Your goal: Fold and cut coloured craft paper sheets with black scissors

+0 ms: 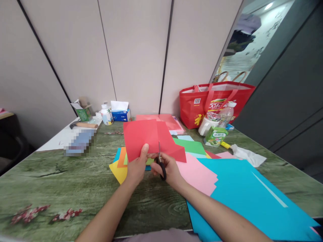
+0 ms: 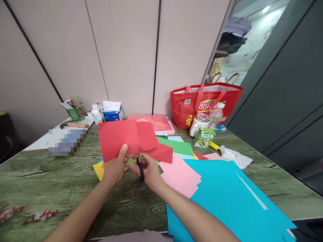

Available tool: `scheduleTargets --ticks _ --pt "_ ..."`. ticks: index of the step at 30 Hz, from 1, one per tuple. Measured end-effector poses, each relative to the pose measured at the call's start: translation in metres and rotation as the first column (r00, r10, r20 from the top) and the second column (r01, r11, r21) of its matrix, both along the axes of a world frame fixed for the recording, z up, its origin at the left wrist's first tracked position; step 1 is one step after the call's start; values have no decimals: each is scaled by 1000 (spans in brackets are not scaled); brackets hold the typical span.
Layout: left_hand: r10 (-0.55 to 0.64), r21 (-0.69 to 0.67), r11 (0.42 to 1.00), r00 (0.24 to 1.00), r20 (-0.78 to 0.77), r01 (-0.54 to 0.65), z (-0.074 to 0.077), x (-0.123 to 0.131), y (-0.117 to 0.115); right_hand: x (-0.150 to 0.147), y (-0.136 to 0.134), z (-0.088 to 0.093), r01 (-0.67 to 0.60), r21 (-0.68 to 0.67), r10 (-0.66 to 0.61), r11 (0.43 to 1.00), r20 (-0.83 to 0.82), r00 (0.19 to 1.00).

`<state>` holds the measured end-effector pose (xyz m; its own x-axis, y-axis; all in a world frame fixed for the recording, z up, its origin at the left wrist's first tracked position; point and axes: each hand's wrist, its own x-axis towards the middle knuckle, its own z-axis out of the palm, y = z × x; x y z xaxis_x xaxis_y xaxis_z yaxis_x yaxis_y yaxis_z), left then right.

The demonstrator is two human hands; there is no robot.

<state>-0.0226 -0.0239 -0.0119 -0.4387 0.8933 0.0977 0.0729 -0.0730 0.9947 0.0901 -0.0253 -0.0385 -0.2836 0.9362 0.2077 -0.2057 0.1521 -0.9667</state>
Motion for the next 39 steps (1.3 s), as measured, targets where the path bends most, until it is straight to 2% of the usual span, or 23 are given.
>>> scheduleTargets --ticks 4,9,13,19,28,35,39 --pt "-5 39 999 999 -36 6 0 -1 0 0 0 1 8 -8 -8 1000 -10 1000" --pt "13 -8 1000 995 -97 -14 0 -2 0 -1 -1 1 5 -27 -5 1000 -17 1000" --pt "-51 -3 999 998 -45 51 -1 -3 0 -1 -1 0 -1 -31 1 1000 -22 1000" --pt "-63 -12 998 998 14 63 -4 -2 0 -1 -1 -1 -6 -38 5 999 -33 999" --pt "-25 -70 997 998 -65 21 6 -2 -3 -1 -2 2 -3 -30 2 1000 -37 999" --pt "-46 -32 998 999 -24 45 0 -2 -1 -1 -2 2 3 -64 -5 998 -34 999" --pt "-76 -110 991 997 -21 73 1 -3 -2 -1 -2 0 18 -77 -19 997 -10 1000"
